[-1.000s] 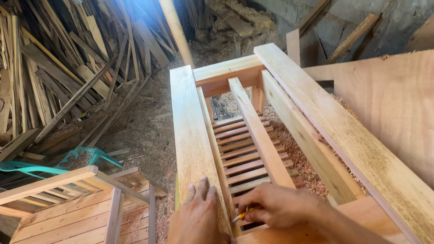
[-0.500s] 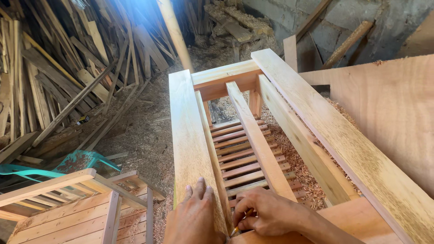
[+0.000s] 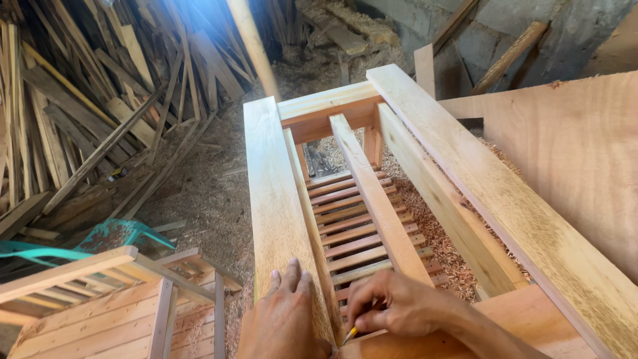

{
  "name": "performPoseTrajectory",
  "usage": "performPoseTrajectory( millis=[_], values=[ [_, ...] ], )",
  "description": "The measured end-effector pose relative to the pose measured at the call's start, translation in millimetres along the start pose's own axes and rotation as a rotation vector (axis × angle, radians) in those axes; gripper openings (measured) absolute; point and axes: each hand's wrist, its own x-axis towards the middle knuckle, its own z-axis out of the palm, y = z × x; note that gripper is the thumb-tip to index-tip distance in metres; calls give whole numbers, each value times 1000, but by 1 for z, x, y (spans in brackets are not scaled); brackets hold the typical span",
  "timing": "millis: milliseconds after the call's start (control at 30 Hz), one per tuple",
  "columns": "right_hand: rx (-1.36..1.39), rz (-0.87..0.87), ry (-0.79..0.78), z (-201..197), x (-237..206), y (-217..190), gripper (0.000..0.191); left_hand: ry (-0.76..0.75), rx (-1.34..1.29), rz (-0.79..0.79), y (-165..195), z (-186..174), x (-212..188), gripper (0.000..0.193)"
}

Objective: The person marks a wooden frame with a pencil, then uses a combination square to draw straight lines on the wood. The person repeats the measuring and marking process on different sections of the frame.

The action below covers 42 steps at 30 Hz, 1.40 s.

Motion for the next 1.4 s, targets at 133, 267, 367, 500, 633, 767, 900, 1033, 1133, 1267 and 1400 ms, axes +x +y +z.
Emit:
performPoseTrajectory(
  millis=[133, 267, 367, 500, 633, 767, 900, 1033, 1133, 1267, 1400],
  values=[
    [-176, -29, 71, -1, 4, 6, 7, 2, -8, 23, -1, 0, 0, 112],
    [-126, 37, 27, 8, 3, 5, 8, 1, 17, 23, 4, -1, 2, 111],
    [-79, 41, -3, 7, 1, 7, 6, -68, 54, -6, 8, -1, 7, 116],
    [90, -16, 17, -1, -2, 13, 5, -41, 30, 9, 7, -1, 8, 111],
    [-77, -257, 126, 2, -1, 16, 6, -25, 21, 18, 7, -1, 5, 112],
    [-106, 129, 48, 7, -3, 15, 4, -30, 36, 5, 13, -4, 3, 113],
    [-84, 125, 71, 6, -5, 18, 5, -80, 71, -25, 20, -8, 1, 114],
    [-134, -223, 91, 5, -5, 25, 5, -91, 87, -37, 24, -8, 3, 113],
    [-138, -146, 88, 5, -5, 26, 6, -88, 57, -38, 25, -8, 5, 112],
    [-145, -18, 84, 4, -5, 20, 8, -110, 93, -36, 26, -8, 7, 111],
    [-176, 62, 88, 4, -5, 17, 8, -97, 60, -35, 27, -10, 5, 111]
  ],
)
